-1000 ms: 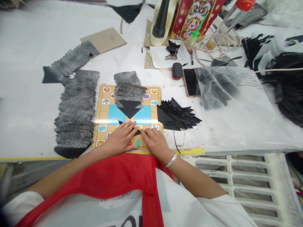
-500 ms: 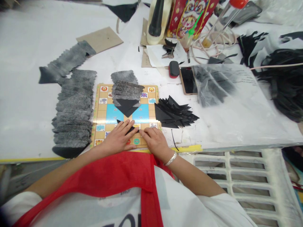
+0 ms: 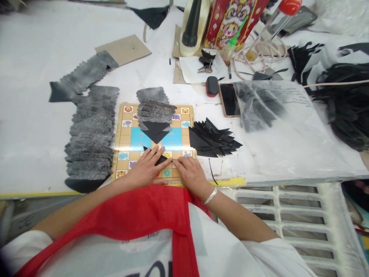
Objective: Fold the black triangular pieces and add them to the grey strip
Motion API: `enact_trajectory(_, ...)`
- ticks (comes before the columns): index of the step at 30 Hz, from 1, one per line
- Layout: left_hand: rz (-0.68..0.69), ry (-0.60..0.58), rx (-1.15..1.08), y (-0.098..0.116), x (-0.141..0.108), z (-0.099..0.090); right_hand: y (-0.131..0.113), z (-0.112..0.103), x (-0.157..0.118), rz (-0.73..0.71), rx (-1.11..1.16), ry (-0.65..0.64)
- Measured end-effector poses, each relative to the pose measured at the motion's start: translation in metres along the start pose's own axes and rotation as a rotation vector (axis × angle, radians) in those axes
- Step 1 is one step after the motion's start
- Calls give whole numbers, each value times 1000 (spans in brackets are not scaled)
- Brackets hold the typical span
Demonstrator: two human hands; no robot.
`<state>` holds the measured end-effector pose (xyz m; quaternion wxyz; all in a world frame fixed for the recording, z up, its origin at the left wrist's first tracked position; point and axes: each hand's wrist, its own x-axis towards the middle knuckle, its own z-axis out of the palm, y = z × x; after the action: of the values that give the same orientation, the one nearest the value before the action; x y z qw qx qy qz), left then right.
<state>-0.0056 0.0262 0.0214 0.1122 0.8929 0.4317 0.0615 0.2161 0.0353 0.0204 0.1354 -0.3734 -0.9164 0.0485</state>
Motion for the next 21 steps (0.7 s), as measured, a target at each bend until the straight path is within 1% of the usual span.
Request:
enact_trajectory(5,-3,3,7,7,-1,1,-9,3,1,104,129,89)
enact_trajectory(10,-43,21,-15,11,-3,6,-18,-2,18,249,278,127)
enact_trajectory(15,-81,103,-89,11,-5,9,-28,-5,35,296,273,63)
enact_trajectory(18,-92,140,-107,12,-5,10,-28,-6,43,331,278,20)
enact_trajectory(21,-104,179,-143,13,-3,12,-27,-10,51,390,338,-22)
